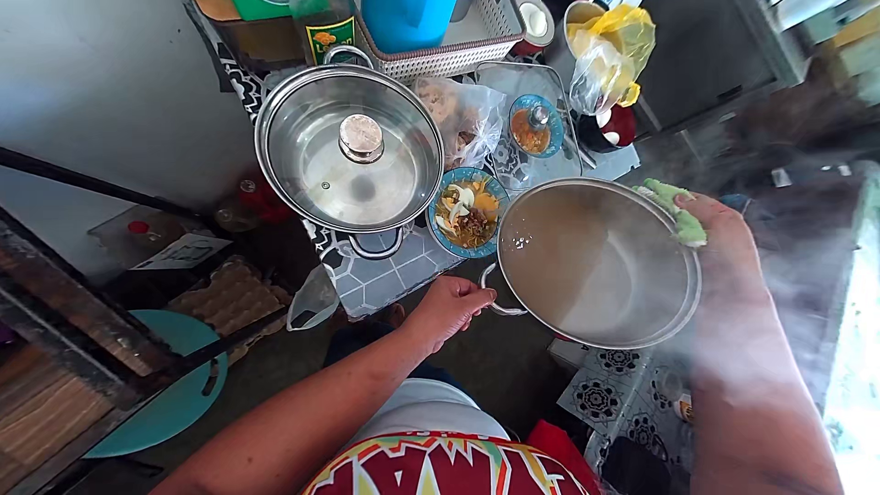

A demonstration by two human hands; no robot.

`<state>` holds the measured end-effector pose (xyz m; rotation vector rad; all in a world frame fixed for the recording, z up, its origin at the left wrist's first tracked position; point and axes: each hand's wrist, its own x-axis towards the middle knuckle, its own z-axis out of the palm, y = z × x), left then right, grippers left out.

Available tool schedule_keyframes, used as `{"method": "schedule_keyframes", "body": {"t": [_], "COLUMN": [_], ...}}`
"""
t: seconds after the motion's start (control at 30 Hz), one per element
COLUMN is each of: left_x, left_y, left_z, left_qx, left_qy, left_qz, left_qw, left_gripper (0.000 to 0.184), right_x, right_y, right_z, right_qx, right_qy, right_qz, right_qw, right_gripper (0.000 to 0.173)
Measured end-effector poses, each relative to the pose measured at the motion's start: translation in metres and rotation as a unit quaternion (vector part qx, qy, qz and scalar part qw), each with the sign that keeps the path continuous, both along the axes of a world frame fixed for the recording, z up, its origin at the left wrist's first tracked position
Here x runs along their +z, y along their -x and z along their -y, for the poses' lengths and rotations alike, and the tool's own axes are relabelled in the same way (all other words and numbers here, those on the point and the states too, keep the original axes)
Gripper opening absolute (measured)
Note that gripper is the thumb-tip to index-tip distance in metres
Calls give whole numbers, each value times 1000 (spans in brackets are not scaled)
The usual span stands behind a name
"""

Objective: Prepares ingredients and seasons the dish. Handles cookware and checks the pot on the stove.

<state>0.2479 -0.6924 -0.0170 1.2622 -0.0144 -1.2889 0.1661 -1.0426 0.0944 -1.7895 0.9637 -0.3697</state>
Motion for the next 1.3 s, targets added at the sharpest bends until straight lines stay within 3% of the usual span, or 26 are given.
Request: {"method": "schedule_keyframes", "body": {"t": [0.17,0.3,0.57,0.67,0.83,0.93,1.07,1.17,1.3], "left_x": [0,0,0,-1,-3,-4,-4,-3,-3], "left_y": [2,4,2,0,-4,-8,-12,-15,-17], "left_z": [1,2,7,10,15,18,22,25,29], "left_qx": [-9,-12,-22,-20,-14,-10,-5,-4,0], "left_qy": [-4,-4,-3,-8,-4,-3,0,3,2], "left_qz": [1,0,9,6,5,4,0,0,-2], "left_qw": [1000,1000,1000,1000,1000,1000,1000,1000,1000], "left_gripper": [22,22,22,22,21,22,21,21,21], "right_x": [13,3,25,4,17,11,-5,-3,-1], "right_y": [-14,1,-15,-5,-19,-24,-16,-21,-30], "right_z": [-19,-5,-22,4,-16,-3,34,32,34], "right_qx": [-76,-26,-66,-36,-61,-65,12,14,-3], "right_qy": [12,14,2,41,32,50,89,58,72], "right_qz": [-38,-19,-63,-51,-39,-70,-92,-51,-78], "right_qw": [996,999,996,997,997,994,992,997,994], "right_gripper": [15,15,17,17,17,18,24,19,23]}}
